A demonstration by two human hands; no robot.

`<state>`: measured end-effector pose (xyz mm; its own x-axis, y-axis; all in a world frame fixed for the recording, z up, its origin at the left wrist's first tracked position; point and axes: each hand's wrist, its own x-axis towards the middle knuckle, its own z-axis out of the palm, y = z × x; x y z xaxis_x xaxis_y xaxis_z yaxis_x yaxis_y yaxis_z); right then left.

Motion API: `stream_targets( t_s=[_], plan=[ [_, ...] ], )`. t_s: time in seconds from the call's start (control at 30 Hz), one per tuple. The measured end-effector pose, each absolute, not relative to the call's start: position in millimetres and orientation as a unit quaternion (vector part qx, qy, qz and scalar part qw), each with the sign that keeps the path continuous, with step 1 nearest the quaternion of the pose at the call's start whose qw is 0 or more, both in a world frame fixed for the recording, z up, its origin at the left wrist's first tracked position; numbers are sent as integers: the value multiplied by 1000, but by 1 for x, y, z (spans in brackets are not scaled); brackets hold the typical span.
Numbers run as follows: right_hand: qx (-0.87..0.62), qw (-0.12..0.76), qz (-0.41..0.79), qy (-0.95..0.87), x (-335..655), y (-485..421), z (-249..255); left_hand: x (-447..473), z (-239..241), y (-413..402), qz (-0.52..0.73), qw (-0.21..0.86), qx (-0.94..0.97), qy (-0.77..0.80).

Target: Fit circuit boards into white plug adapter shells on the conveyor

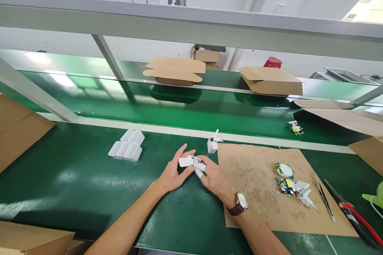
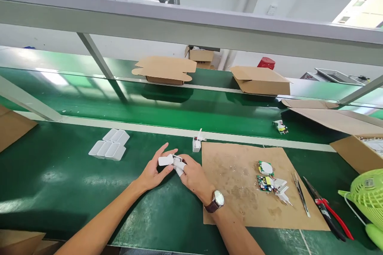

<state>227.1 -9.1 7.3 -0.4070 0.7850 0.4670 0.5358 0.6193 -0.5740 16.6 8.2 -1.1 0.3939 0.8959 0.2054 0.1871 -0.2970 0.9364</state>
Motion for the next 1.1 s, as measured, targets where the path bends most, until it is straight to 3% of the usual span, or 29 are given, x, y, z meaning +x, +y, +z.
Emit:
stream_targets(
  t_s=[0.47, 0.87, 1.1],
  plan=[
    [-419, 400, 193, -792, 222, -14, 2, 23, -4, 13, 511, 388, 681, 351],
    [-441, 311, 230, -810, 222, -18, 13, 18, -1, 14, 467, 395, 705, 360],
    [-421, 431, 382, -701, 226, -13, 8, 16, -3, 16, 461, 393, 706, 366]
  ],
)
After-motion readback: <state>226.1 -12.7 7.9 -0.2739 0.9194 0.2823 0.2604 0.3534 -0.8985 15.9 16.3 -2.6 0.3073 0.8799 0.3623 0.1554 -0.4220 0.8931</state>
